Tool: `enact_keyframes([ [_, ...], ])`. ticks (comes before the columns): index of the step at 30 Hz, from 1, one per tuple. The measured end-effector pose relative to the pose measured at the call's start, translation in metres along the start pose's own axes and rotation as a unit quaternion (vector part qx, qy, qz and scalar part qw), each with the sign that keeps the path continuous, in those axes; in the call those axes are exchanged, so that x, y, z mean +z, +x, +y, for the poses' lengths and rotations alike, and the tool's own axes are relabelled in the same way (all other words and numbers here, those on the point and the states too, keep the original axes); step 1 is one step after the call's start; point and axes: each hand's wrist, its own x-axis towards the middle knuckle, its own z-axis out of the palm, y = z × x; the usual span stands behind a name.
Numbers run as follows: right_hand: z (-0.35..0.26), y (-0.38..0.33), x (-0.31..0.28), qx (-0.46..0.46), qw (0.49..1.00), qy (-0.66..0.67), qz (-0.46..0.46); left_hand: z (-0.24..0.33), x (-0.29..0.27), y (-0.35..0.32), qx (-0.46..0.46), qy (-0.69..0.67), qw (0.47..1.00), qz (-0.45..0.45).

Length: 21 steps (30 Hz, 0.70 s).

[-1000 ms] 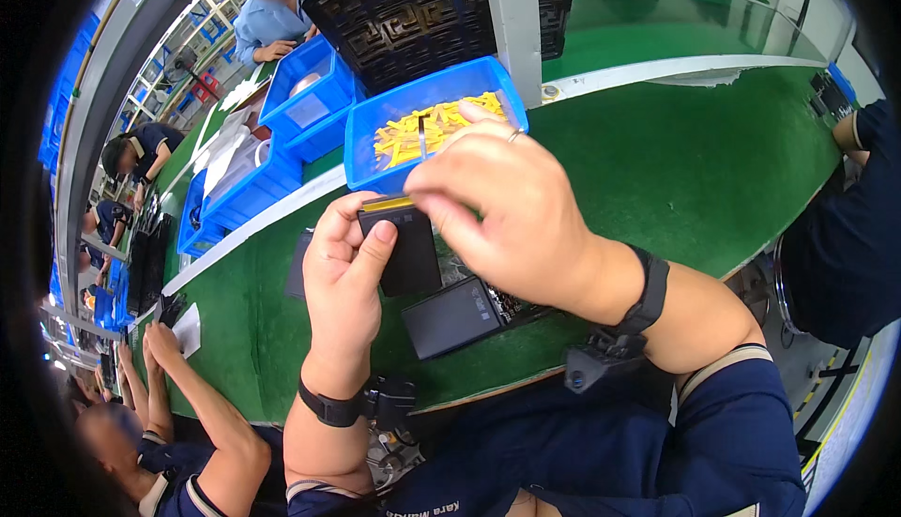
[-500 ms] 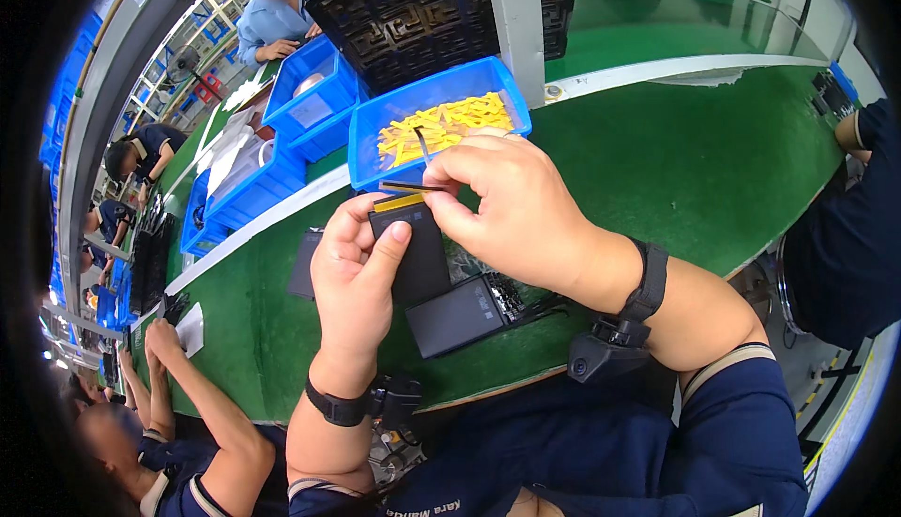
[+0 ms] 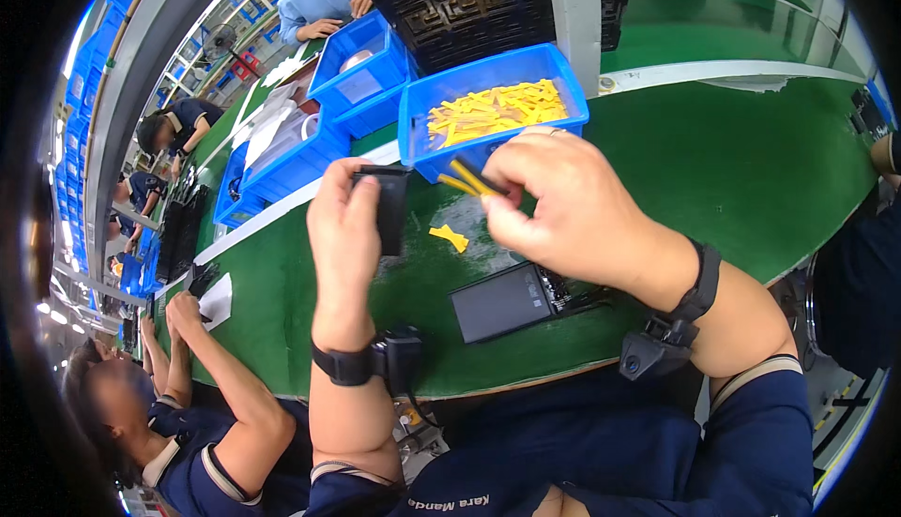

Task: Applying stickers and components to black plastic electronic housings at an assembly line.

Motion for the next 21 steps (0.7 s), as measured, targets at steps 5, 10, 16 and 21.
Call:
enact_keyframes([
  [5, 0.003, 0.004, 0.001, 0.090, 0.994, 0.016, -0.067, -0.034, -0.037, 0.021, -0.046, 0.269, 0.962, -0.024],
  [10, 0.004, 0.004, -0.001, 0.100, 0.992, 0.016, -0.068, -0.021, -0.033, 0.012, -0.082, 0.397, 0.902, -0.149],
  [16, 0.005, 0.004, 0.000, 0.092, 0.993, 0.004, -0.068, -0.015, -0.032, 0.013, -0.103, 0.411, 0.889, -0.173],
  [21, 0.005, 0.004, 0.001, 0.095, 0.993, 0.015, -0.066, -0.018, -0.029, 0.009, -0.066, 0.408, 0.901, -0.130],
])
